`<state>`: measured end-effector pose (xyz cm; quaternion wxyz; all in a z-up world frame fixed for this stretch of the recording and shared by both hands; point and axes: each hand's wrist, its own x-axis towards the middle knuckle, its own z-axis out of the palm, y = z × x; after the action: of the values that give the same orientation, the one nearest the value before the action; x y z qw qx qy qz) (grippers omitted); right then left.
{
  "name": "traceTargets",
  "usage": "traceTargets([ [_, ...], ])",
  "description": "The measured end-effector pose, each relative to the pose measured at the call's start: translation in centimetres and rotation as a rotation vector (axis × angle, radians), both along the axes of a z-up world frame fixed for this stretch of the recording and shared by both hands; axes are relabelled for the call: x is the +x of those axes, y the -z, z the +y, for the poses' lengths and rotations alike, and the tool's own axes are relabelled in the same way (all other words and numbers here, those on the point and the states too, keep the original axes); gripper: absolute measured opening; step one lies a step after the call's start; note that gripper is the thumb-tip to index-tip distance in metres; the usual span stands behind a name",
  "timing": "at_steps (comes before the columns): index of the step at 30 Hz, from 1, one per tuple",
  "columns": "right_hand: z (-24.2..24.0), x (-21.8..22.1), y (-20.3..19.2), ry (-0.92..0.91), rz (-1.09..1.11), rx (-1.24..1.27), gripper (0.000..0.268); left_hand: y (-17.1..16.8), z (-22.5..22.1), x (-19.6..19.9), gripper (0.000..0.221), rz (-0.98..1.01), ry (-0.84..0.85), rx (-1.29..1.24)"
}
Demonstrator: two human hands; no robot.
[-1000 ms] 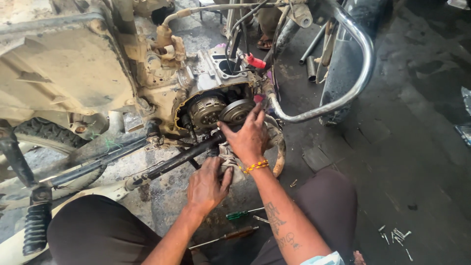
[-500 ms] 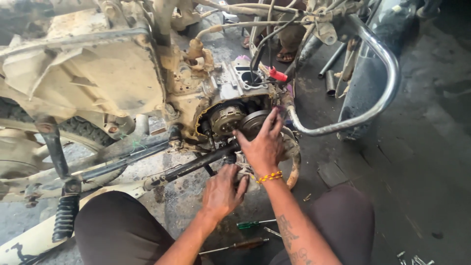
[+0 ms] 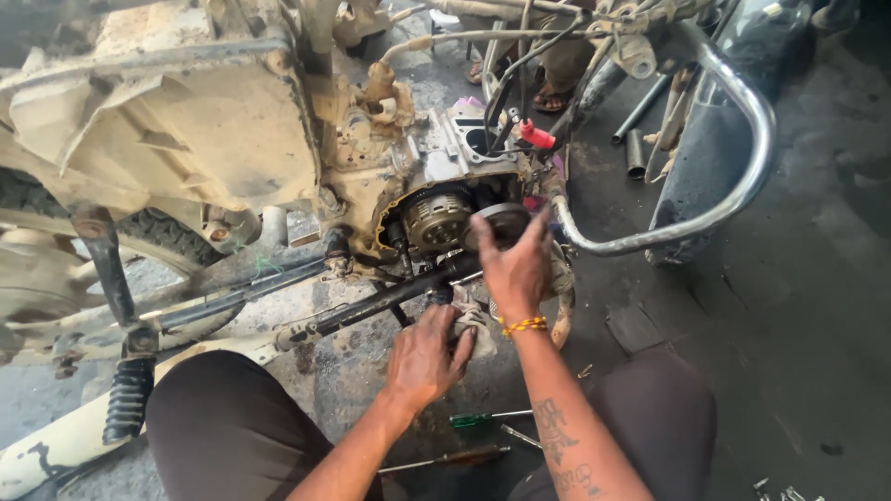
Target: The person sits on the ground beside a scooter with its engine cover removed and works on the clutch assembly. They hold the clutch assembly with one hand while turning a fastener with a wrench in the other, wipe parts and hands with a cloth, and reposition the assembly repeatedly.
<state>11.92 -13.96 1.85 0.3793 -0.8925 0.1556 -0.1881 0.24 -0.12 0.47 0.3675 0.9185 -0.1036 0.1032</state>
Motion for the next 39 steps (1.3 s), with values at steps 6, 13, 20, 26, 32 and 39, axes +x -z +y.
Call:
traceTargets([
  [6, 1.4, -1.4, -0.2, -0.14, -0.165, -0.215, 0.128, 0.5, 0.0, -0.1, 0.029, -0.038, 0.006, 0.002],
  [13, 1.1, -0.3, 1.6, -0.145, -0.222, -0.165, 0.13, 0.6, 0.1, 0.0, 0.028, -0.06, 0.005, -0.006],
  [20, 0.6, -0.5, 1.9, -0.215, -0.256, -0.339, 0.127, 0.3, -0.1, -0.1, 0.03, -0.003, 0.016, 0.007],
  [26, 0.9, -0.2, 2.3, -0.145, -0.221, -0.233, 0.128, 0.3, 0.1, -0.2, 0.032, -0.019, 0.017, 0.012],
  [32, 0.9, -0.4, 1.5, -0.169, -0.215, -0.286, 0.128, 0.2, 0.1, -0.3, 0.032, 0.001, 0.024, 0.02],
  [39, 1.0, -0.9, 1.5, -0.212, -0.269, -0.397, 0.126, 0.4, 0.1, -0.2, 0.031, 0.0, 0.032, 0.011],
])
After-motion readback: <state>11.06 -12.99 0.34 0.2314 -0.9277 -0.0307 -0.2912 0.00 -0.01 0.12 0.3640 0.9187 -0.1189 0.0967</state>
